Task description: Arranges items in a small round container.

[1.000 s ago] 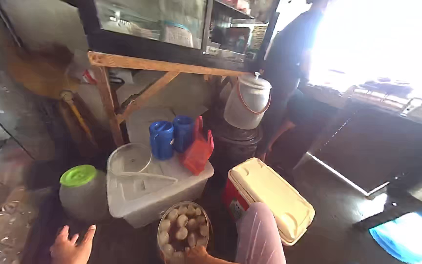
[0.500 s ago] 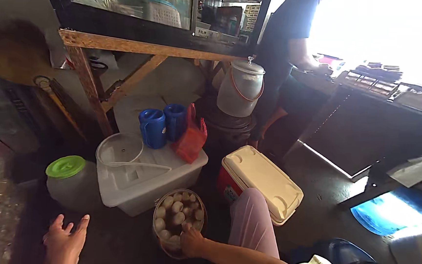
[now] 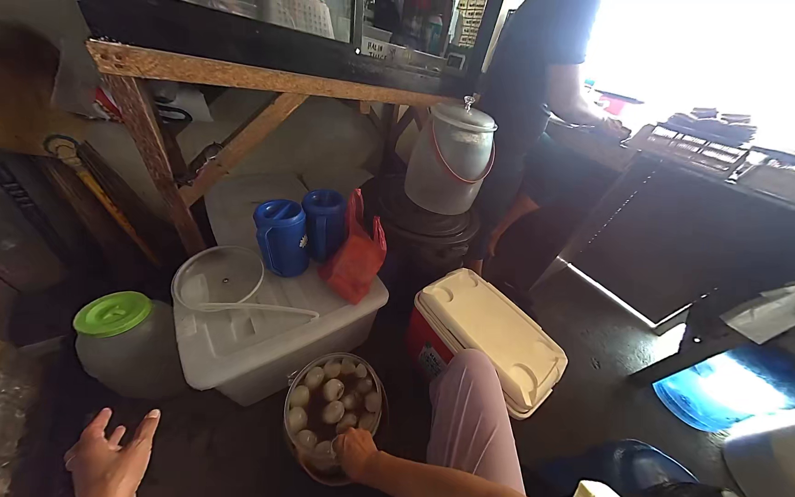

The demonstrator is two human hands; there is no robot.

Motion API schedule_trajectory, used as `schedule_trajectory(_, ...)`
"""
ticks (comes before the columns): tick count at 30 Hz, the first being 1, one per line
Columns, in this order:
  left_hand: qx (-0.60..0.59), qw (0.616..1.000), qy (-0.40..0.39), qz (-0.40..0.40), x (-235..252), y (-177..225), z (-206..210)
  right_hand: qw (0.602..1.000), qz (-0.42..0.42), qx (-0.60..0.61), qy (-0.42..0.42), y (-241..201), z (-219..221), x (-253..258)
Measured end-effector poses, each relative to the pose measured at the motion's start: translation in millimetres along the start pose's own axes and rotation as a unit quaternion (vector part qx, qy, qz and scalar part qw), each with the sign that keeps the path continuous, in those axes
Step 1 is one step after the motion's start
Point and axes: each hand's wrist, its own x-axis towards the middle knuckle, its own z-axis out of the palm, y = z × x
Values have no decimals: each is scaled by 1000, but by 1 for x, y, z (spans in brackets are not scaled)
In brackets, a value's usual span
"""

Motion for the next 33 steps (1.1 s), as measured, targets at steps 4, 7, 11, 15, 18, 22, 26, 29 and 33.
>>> schedule_trajectory(4,3,1000,-2,8,1,-1,1,999,-17,-34,-15,-21,-10,0)
schedule_trajectory(7,4,1000,-3,1,-3,2,0,998,-40,-49,-4,-39,-14,8)
schedule_trajectory(11,5,1000,2,-13,-2,-2,-4,998,-43,-43,20,-51,-11,32)
schedule_trajectory(15,6,1000,-1,-7,0,-1,-6,998,-55,-17,24,-50,-6,39)
schedule_trajectory(18,10,1000,2,9,3,-2,-5,996,-23,70,40,-46,-2,40)
schedule_trajectory(22,34,999,-12,13,5,-4,-2,972,35,224,63,-31,7,47)
schedule_trajectory(26,24,1000,-6,11,4,-3,-1,975,19,214,60,-14,9,48)
schedule_trajectory(29,26,1000,-7,14,3,-7,0,985,21,167,40,-5,0,39)
schedule_trajectory(33,33,999,-7,-8,0,-9,-2,990,34,137,23,2,-6,28)
